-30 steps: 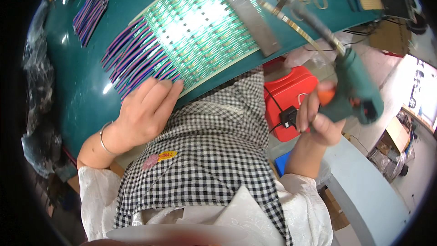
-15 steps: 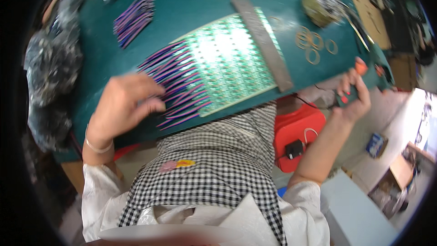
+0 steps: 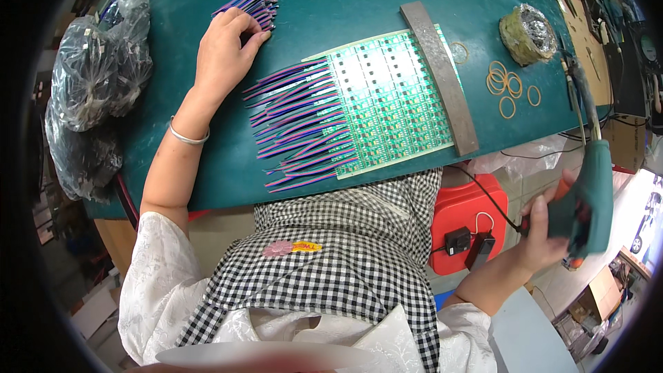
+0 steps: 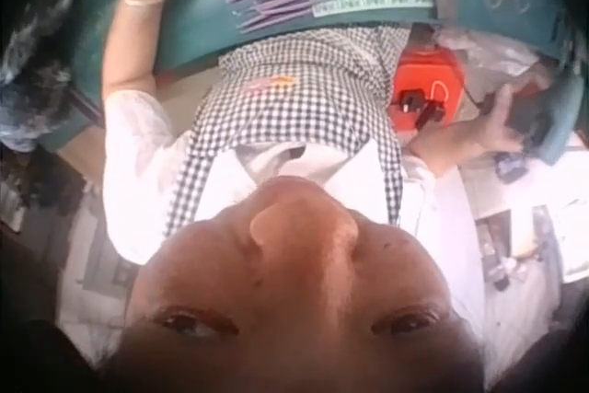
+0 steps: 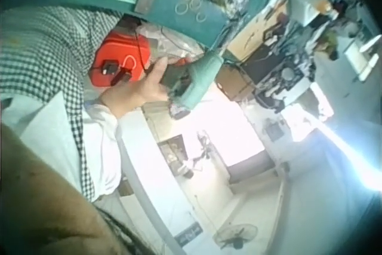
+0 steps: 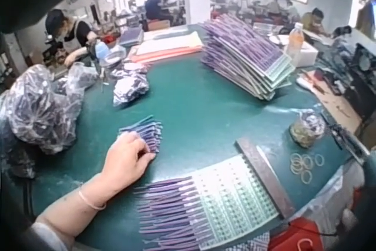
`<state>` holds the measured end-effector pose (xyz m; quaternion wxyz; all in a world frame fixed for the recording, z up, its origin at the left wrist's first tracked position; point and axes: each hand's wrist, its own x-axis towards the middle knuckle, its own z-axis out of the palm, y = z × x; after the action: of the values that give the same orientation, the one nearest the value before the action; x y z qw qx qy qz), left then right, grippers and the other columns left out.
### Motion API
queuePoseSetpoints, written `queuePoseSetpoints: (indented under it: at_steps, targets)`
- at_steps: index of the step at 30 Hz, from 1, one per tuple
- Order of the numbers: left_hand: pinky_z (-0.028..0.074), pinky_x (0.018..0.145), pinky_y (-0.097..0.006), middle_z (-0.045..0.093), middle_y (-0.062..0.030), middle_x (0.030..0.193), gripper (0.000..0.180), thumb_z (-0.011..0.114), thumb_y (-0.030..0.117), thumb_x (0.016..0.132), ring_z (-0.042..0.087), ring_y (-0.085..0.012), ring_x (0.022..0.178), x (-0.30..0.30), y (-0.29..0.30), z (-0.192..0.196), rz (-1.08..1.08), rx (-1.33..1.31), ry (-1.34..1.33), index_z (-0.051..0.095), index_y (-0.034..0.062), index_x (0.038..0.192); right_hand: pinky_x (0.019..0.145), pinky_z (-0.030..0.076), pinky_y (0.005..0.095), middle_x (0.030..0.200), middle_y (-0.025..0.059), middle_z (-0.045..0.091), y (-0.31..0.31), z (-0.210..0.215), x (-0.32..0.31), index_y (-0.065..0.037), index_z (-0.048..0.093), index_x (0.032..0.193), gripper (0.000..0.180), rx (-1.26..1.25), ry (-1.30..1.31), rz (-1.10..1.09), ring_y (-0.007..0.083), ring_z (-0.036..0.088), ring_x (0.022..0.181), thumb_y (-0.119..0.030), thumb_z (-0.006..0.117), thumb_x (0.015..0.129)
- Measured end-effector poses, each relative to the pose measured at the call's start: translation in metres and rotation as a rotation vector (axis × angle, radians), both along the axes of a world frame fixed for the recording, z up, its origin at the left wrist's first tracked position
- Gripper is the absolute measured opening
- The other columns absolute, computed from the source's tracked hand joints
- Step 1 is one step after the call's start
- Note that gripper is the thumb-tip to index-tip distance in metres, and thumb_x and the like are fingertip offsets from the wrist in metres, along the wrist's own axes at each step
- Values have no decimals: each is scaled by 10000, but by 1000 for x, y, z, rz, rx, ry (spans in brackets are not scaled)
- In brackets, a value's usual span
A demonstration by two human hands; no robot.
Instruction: The person solders wires onto a grid of small LED circuit boards using a soldering iron.
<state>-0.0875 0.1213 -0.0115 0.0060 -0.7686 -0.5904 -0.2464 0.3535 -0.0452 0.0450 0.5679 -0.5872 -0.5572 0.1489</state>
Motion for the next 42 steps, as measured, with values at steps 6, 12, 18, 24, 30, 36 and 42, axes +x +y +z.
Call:
queuePoseSetpoints:
  at_steps: [6,12,18,24,30,36,42]
  targets:
    - [505,789,-397,635,-69,880,133,768,145,802,605,-280,918,2,-8,8,-25,-123,-60,687,44,830,483,414,239,751,97,537,-18,14,-21,118,473,1289,542,-59,7,100,147,522,524,21,679,797]
    - [506,792,-398,643,-70,865,127,763,138,805,618,-279,897,1,-9,5,16,-144,-78,699,40,855,489,433,239,732,90,526,-28,-4,-32,115,446,1310,603,-196,301,253,158,544,528,3,703,777]
    - [500,737,-359,663,-77,858,109,744,110,827,616,-258,815,3,-10,3,-14,-128,-151,700,26,881,503,450,236,710,80,508,-35,-21,-30,118,428,1317,600,-199,315,405,154,543,528,3,704,797]
    - [502,745,-354,684,-66,872,82,742,77,807,617,-253,823,2,-12,8,-119,21,-159,731,34,877,510,464,229,737,80,506,-40,-28,-31,119,412,1325,609,-242,372,367,149,539,538,18,692,794]
    - [513,759,-385,677,-58,839,79,768,100,770,611,-268,853,10,-23,16,-117,-107,-75,751,53,831,496,468,237,727,80,498,-40,-27,-41,116,410,1319,607,-303,395,386,148,522,529,24,688,788]
    - [508,744,-393,645,-61,829,98,763,125,783,601,-270,841,15,-21,1,-110,-76,-58,706,45,787,493,480,247,758,94,518,-47,-36,-41,117,413,1320,618,-323,455,408,153,523,528,29,703,781]
    - [506,721,-376,622,-66,823,101,755,89,786,601,-269,815,17,-21,-4,-184,103,46,669,38,794,502,499,263,820,120,559,-50,-40,-47,125,456,1309,624,-359,463,425,162,551,565,39,729,754]
